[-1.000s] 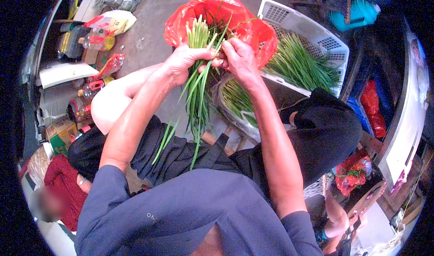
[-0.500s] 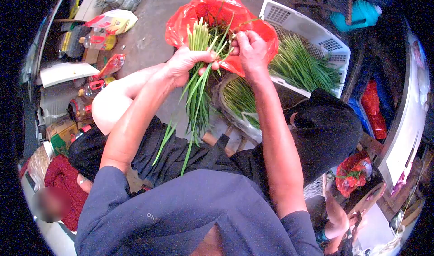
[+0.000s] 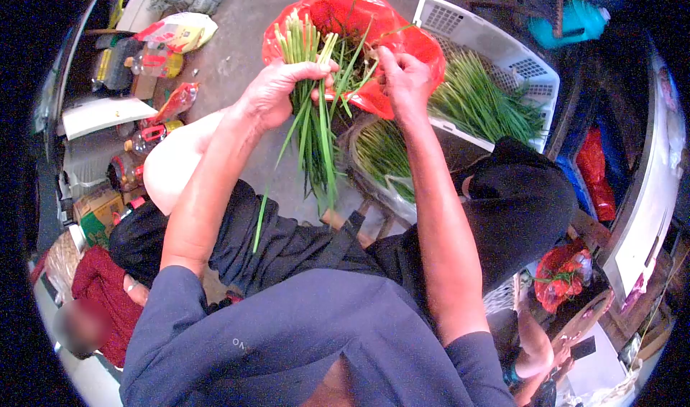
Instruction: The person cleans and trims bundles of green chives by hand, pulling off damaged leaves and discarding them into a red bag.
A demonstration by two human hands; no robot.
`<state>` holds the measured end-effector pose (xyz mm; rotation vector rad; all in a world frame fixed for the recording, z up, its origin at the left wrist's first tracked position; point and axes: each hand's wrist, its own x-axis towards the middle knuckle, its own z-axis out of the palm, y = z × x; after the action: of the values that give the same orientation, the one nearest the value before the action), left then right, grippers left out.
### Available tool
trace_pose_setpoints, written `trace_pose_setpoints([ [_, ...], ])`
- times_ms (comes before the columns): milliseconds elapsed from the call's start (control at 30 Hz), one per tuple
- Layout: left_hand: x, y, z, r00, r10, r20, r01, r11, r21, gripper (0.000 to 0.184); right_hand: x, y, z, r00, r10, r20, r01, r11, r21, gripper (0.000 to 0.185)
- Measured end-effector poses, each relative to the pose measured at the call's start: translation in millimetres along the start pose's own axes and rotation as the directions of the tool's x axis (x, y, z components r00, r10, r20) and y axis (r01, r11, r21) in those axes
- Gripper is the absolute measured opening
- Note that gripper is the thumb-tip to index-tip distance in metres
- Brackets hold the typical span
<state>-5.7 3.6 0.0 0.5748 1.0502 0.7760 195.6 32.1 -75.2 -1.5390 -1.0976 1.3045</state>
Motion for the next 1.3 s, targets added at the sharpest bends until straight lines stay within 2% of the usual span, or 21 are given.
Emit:
trace_pose_setpoints([
  [33,-0.4,0.7,-0.9,1.000,-0.002,0.001,0.002,1.000,0.000,0.027,0.7,4.6,-2.6,0.998,0.067,-0.009,-0.067,0.997,0.033,0.024],
  [133,1.0,3.1,-3.7,1.000,0.024,0.016,-0.024,1.000,0.004,0.026,-1.3,15.6,-6.3,0.999,0.018,-0.045,-0.013,0.995,0.099,0.019],
  [267,2.0,5.6,-3.2,1.000,-0.014,-0.020,0.013,1.000,-0.026,0.023,-3.7,22.2,-11.0,0.999,0.042,-0.015,-0.040,0.991,0.130,0.019],
  [333,2.2,8.1,-0.4,1.000,0.011,-0.022,-0.011,1.000,-0.025,0.020,-3.4,20.9,-8.0,0.997,-0.066,0.033,0.063,0.994,0.085,0.020],
  [367,1.3,10.1,0.5,0.999,0.034,-0.026,-0.034,0.999,-0.024,0.018,-1.7,19.9,-4.9,0.997,-0.068,0.038,0.064,0.994,0.086,0.020],
  [433,-1.9,16.5,0.8,0.998,0.059,-0.022,-0.059,0.998,-0.030,0.018,0.2,11.3,5.8,0.969,-0.210,0.131,0.215,0.976,-0.024,0.021],
  [500,-6.4,25.4,2.1,0.997,0.082,-0.014,-0.083,0.996,-0.039,0.017,5.4,1.7,16.4,0.928,-0.318,0.195,0.363,0.892,-0.271,0.027],
  [567,-14.4,35.5,1.9,0.984,0.130,-0.123,-0.137,0.989,-0.053,0.018,18.5,4.8,31.4,0.906,-0.264,0.331,0.403,0.777,-0.484,0.031],
  [600,-17.1,39.3,-2.6,0.982,0.148,-0.116,-0.159,0.983,-0.092,0.018,28.2,10.5,40.6,0.906,-0.173,0.386,0.384,0.720,-0.578,0.035],
  [633,-18.1,42.6,-8.4,0.981,0.148,-0.125,-0.161,0.982,-0.096,0.018,40.2,21.5,49.5,0.902,-0.171,0.395,0.389,0.720,-0.576,0.035],
  [700,-20.6,48.2,-18.4,0.970,0.195,-0.145,-0.211,0.972,-0.104,0.018,59.8,34.5,67.9,0.817,0.112,0.566,0.390,0.616,-0.685,0.045],
  [767,-25.1,53.8,-21.0,0.963,0.222,-0.154,-0.236,0.968,-0.080,0.019,66.9,41.7,83.6,0.779,0.171,0.603,0.389,0.622,-0.680,0.044],
  [867,-27.6,57.2,-25.4,0.960,0.248,-0.128,-0.263,0.959,-0.108,0.019,66.7,42.9,96.4,0.623,0.325,0.712,0.439,0.608,-0.662,0.038],
  [900,-28.9,57.7,-25.5,0.960,0.248,-0.132,-0.263,0.958,-0.112,0.019,67.5,44.7,96.0,0.620,0.328,0.713,0.441,0.606,-0.662,0.038],
  [967,-31.3,58.0,-25.0,0.966,0.236,-0.105,-0.247,0.962,-0.116,0.018,71.6,46.0,86.0,0.705,0.136,0.696,0.513,0.580,-0.632,0.034],
  [1000,-31.3,57.0,-25.0,0.966,0.235,-0.107,-0.247,0.962,-0.117,0.019,74.1,49.4,77.4,0.762,0.041,0.647,0.516,0.565,-0.644,0.031],
  [1033,-30.9,56.5,-24.9,0.967,0.232,-0.102,-0.244,0.962,-0.123,0.019,64.8,37.8,63.0,0.795,-0.164,0.584,0.557,0.579,-0.595,0.028],
  [1100,-30.7,55.3,-23.8,0.964,0.253,-0.083,-0.260,0.961,-0.095,0.019,49.9,13.1,43.0,0.846,-0.360,0.394,0.526,0.690,-0.497,0.026],
  [1167,-30.8,54.4,-21.6,0.962,0.261,-0.075,-0.267,0.959,-0.095,0.019,25.3,-19.8,19.3,0.920,-0.288,0.267,0.386,0.787,-0.481,0.026],
  [1233,-31.1,53.9,-19.7,0.961,0.267,-0.068,-0.273,0.955,-0.112,0.018,9.7,-23.8,-1.9,0.961,-0.204,0.186,0.240,0.951,-0.195,0.031],
  [1300,-32.1,53.5,-16.4,0.967,0.238,-0.089,-0.247,0.961,-0.122,0.019,-8.7,-17.3,-24.8,0.993,-0.052,0.103,0.059,0.996,-0.067,0.032],
])
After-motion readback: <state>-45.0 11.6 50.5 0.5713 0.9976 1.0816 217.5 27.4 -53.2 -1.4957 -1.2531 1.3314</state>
